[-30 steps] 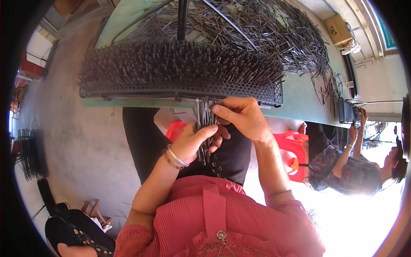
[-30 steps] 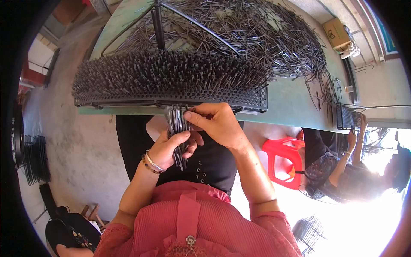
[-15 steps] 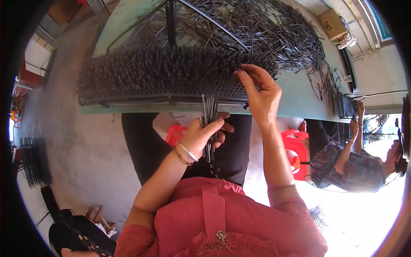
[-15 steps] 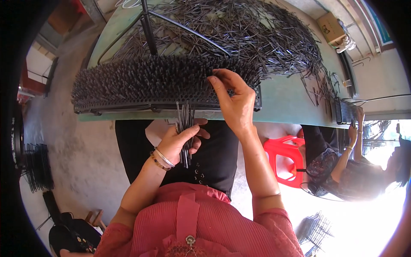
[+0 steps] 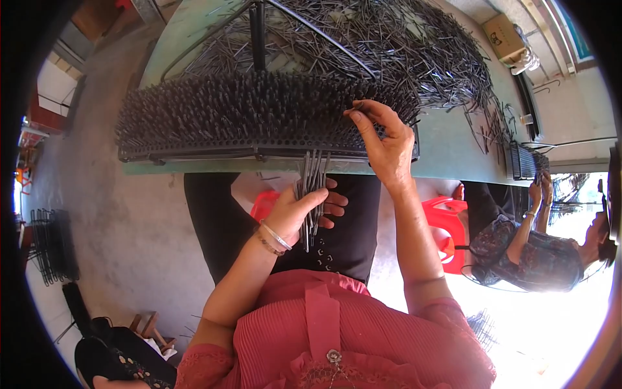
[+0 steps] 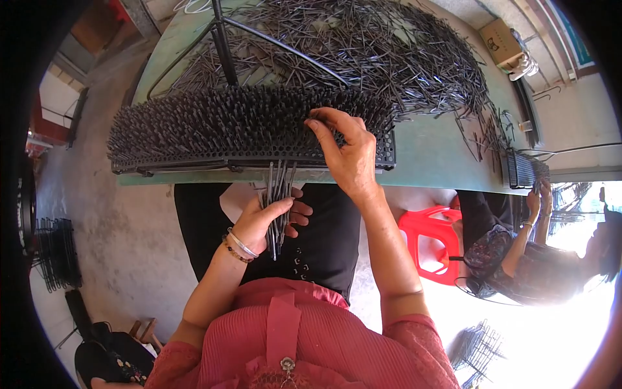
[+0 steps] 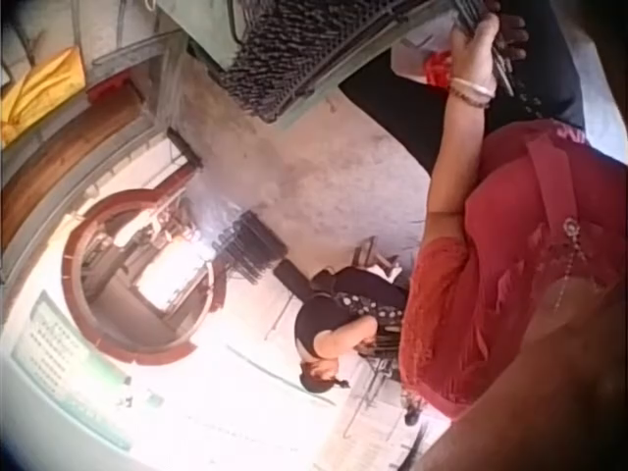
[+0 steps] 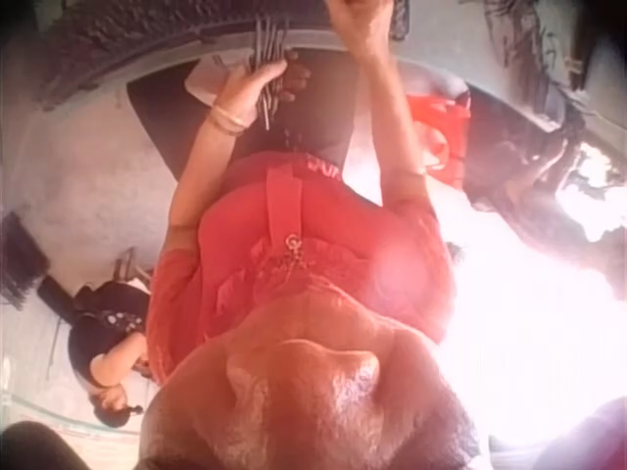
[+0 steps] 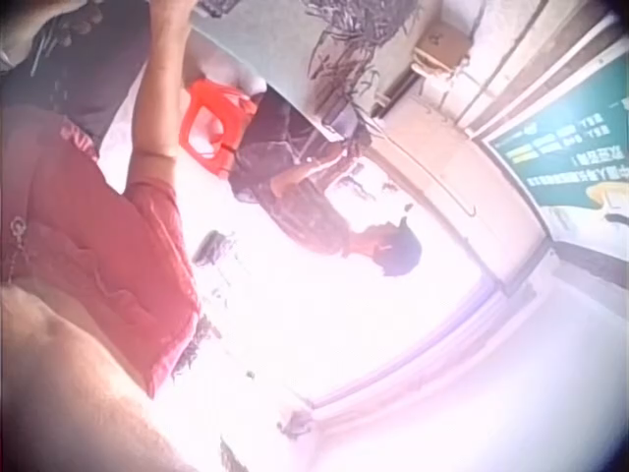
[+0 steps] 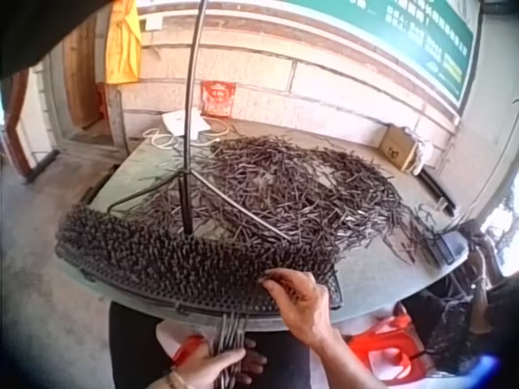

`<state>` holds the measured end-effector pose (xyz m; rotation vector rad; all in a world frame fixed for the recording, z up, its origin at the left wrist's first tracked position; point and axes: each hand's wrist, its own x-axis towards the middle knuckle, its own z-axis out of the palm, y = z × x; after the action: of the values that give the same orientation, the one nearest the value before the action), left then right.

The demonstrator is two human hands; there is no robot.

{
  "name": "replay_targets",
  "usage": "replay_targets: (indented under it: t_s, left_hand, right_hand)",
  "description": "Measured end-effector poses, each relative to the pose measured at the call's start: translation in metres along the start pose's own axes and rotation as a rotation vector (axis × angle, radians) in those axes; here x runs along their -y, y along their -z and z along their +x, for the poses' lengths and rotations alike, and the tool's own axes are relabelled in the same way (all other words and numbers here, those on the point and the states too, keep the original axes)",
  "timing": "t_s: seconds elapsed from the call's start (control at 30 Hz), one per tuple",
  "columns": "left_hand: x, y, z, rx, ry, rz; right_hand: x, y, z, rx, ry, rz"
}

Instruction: Manually inserting bundles of black wire into a base to assemble a brush.

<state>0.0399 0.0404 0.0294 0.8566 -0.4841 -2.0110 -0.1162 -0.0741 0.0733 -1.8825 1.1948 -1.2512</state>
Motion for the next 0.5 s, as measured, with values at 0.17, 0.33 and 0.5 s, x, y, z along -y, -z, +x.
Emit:
replay_targets:
  t_s: [0.17, 0.33, 0.5]
  left_hand:
    - [-0.0004, 0.0047, -0.0014, 0.024, -0.002, 0.006]
    - [0.0000, 0.0063, -0.0029, 0.012, -0.007, 0.023]
    - [0.0029, 0.0079, -0.0023, 0.007, -0.005, 0.020]
  right_hand:
    - [-0.0008, 0.0000, -0.0042, -0.063, -0.024, -0.031]
    - [-0.0027, -0.0015, -0.0049, -0.057, 0.039, -0.110]
    - [0.0057, -0.0051, -0.0070, -0.039, 0.141, -0.238]
